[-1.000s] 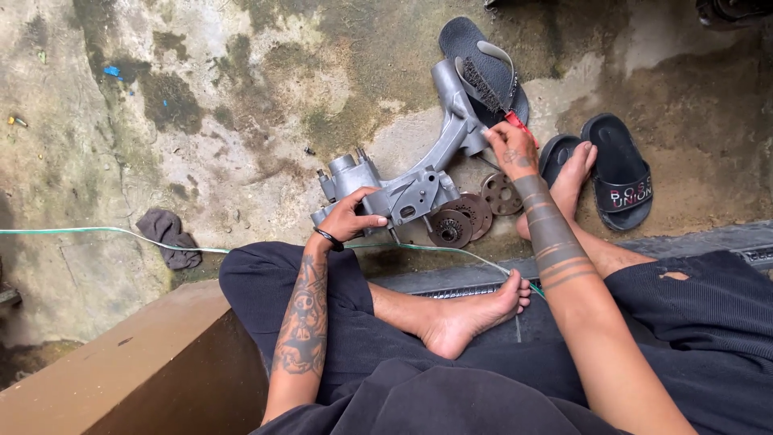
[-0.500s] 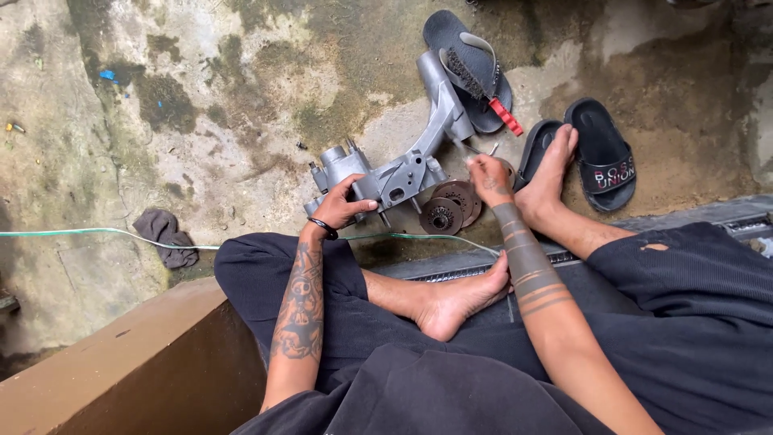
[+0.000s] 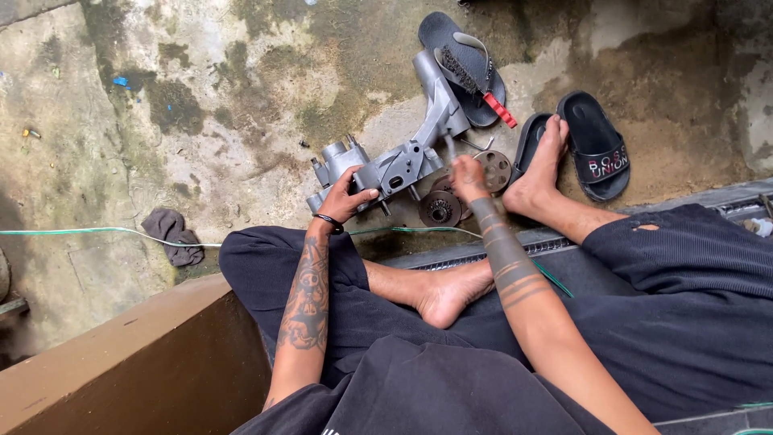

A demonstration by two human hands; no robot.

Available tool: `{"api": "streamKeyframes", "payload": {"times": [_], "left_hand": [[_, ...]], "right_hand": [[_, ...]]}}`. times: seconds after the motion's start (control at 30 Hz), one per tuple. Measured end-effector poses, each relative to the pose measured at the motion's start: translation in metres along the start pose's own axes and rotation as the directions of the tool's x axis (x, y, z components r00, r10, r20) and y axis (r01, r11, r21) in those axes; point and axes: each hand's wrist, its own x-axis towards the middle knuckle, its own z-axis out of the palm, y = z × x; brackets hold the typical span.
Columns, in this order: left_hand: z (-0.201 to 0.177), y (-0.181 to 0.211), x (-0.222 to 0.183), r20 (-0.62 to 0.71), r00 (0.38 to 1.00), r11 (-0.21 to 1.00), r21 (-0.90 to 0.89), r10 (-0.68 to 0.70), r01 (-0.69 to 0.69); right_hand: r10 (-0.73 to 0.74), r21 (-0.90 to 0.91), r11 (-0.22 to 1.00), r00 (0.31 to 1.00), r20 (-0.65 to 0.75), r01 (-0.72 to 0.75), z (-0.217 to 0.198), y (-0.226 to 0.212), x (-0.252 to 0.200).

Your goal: A person sits on the floor and uses a small wire brush and a screwdriver to clean grime and oxidation from a motorcycle engine casing.

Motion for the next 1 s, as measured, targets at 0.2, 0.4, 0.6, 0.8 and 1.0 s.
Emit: {"api": "streamKeyframes", "payload": {"times": [0.2, 0.4, 0.6, 0.8, 1.0], "left_hand": [[-0.002, -0.009, 0.003, -0.019, 1.000, 1.000, 0.000, 0.021, -0.021], [0.001, 0.004, -0.005, -0.056, 0.997, 0.979, 0.202, 0.046, -0.034], [0.007, 0.013, -0.009, -0.087, 0.994, 0.972, 0.231, 0.060, -0.038], [0.010, 0.019, -0.011, -0.074, 0.995, 0.966, 0.253, 0.068, -0.048], [0.008, 0.018, -0.011, -0.086, 0.994, 0.962, 0.270, 0.065, -0.039]], "right_hand": [[-0.084, -0.303, 0.948, 0.994, 0.071, 0.102, -0.017, -0.034, -0.050], [0.081, -0.377, 0.926, 0.975, 0.208, 0.004, -0.036, -0.032, -0.053], [0.201, -0.181, 0.974, 0.895, 0.397, -0.138, -0.085, -0.057, -0.064], [0.209, -0.178, 0.970, 0.937, 0.280, -0.164, -0.064, -0.024, -0.072], [0.206, -0.049, 0.979, 0.932, 0.299, -0.200, -0.028, -0.031, -0.104]]}}
